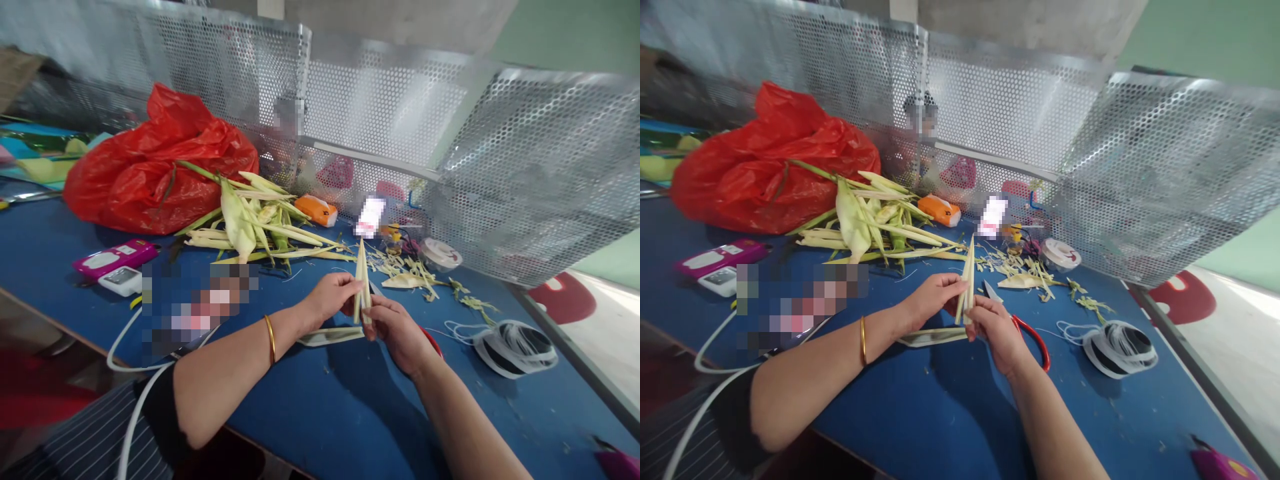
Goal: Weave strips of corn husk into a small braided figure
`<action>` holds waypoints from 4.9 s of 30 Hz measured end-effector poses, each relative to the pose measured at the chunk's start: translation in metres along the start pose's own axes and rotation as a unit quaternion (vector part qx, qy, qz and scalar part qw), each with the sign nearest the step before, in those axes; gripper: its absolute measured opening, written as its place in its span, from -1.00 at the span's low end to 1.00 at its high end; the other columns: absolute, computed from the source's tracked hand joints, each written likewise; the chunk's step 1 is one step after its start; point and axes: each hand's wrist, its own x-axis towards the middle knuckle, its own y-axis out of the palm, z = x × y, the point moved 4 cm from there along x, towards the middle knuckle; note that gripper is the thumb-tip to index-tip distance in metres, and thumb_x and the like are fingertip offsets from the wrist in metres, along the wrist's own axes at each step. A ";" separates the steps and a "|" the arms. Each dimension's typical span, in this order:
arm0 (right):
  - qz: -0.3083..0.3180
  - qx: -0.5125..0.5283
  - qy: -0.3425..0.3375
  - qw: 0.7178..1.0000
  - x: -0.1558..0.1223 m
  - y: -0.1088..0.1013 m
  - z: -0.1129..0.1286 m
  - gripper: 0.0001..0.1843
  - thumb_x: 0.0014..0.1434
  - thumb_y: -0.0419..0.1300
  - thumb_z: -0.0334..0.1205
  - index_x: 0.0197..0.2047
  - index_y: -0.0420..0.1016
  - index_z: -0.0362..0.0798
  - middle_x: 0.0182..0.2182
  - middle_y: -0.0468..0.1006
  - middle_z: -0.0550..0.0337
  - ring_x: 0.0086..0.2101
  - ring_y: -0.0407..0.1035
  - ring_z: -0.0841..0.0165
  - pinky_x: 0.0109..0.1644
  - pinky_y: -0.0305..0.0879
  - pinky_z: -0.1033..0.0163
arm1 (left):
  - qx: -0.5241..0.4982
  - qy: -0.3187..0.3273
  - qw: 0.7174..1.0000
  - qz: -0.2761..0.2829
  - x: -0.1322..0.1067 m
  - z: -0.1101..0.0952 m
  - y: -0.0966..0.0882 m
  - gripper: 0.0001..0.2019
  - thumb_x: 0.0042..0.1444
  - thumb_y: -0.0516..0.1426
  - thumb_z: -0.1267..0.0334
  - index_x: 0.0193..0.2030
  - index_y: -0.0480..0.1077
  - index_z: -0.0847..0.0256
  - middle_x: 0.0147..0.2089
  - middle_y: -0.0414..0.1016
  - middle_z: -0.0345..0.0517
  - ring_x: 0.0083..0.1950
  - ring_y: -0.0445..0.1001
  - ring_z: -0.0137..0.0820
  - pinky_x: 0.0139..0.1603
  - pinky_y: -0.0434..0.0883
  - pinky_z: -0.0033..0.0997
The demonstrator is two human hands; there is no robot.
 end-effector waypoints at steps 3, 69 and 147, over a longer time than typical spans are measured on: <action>-0.010 -0.016 -0.012 1.000 0.000 0.001 0.000 -0.77 0.03 0.29 -0.11 -0.52 0.44 -0.07 -0.67 0.37 0.27 -0.61 0.19 0.46 -0.48 0.10 0.33 | 0.039 0.031 0.999 -0.008 0.000 -0.002 0.000 -0.74 0.06 0.16 0.10 -0.49 0.29 0.24 -0.59 0.32 -0.29 -0.57 0.29 -0.55 -0.50 0.27 -0.54; -0.090 0.014 -0.041 0.995 -0.002 -0.014 0.014 -0.66 0.04 0.25 -0.09 -0.65 0.34 -0.05 -0.70 0.30 0.27 -0.64 0.19 0.46 -0.53 0.12 0.31 | 0.030 -0.017 0.999 0.022 -0.003 -0.005 0.002 -0.83 0.18 0.08 0.28 -0.43 0.26 0.24 -0.55 0.36 -0.29 -0.59 0.40 -0.54 -0.49 0.34 -0.54; -0.014 -0.167 0.117 0.979 -0.015 -0.026 0.009 -0.59 -0.09 0.40 -0.03 -0.66 0.32 -0.06 -0.78 0.28 0.36 -0.76 0.14 0.52 -0.69 0.05 0.42 | 0.468 0.124 0.872 -0.066 -0.003 -0.032 -0.028 -0.88 0.04 0.14 0.33 -0.43 0.52 0.15 -0.41 0.53 -0.13 -0.39 0.36 -0.37 -0.39 0.09 -0.44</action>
